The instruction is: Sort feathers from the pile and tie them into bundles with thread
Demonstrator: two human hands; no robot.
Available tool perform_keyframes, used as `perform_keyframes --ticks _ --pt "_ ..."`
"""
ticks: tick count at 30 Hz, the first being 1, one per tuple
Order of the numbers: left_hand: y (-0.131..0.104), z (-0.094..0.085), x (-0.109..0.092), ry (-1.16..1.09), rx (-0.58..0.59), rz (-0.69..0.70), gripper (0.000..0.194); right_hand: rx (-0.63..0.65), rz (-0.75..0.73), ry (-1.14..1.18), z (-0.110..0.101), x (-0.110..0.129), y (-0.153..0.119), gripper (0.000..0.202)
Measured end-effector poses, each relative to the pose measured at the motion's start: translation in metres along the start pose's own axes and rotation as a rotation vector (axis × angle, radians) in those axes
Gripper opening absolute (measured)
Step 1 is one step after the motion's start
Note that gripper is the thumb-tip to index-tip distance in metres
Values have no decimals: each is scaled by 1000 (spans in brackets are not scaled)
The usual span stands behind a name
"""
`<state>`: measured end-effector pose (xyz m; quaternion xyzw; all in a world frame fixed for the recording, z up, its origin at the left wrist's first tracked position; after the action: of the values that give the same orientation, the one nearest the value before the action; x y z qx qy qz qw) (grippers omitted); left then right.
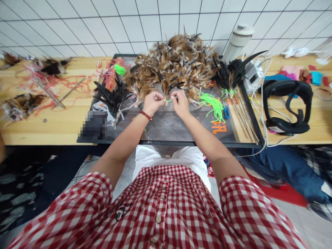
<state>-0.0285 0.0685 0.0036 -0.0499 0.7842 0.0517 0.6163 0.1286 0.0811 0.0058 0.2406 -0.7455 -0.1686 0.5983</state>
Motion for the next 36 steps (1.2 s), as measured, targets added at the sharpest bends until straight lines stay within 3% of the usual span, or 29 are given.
perform_keyframes --ticks 4,7,12,21,29,36 --pt "0 1 -4 177 -64 164 23 108 -100 40 12 11 -1 50" --pt "-6 1 -8 308 -95 268 19 165 -61 40 18 4 0 51" --pt "-17 1 -16 435 -125 387 16 168 36 53 17 -7 4 35" --pt "-15 -1 -13 384 -129 328 12 182 188 115 17 -22 7 12" --pt "-13 0 -12 373 -91 332 15 182 72 3 15 -8 6 19" --pt "-10 1 -12 346 -33 262 29 77 122 14 7 -17 7 9"
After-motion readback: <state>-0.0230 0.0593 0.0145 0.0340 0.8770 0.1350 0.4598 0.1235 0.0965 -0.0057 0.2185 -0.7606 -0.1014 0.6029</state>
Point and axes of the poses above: each hand's wrist, its own y-axis towards the middle knuckle, its own z-axis out of the palm, x = y × z, the point moved 8 cm from there along y, towards the middle knuckle, and after that the axes turned 13 degrees about y, right-handed, at the moved point
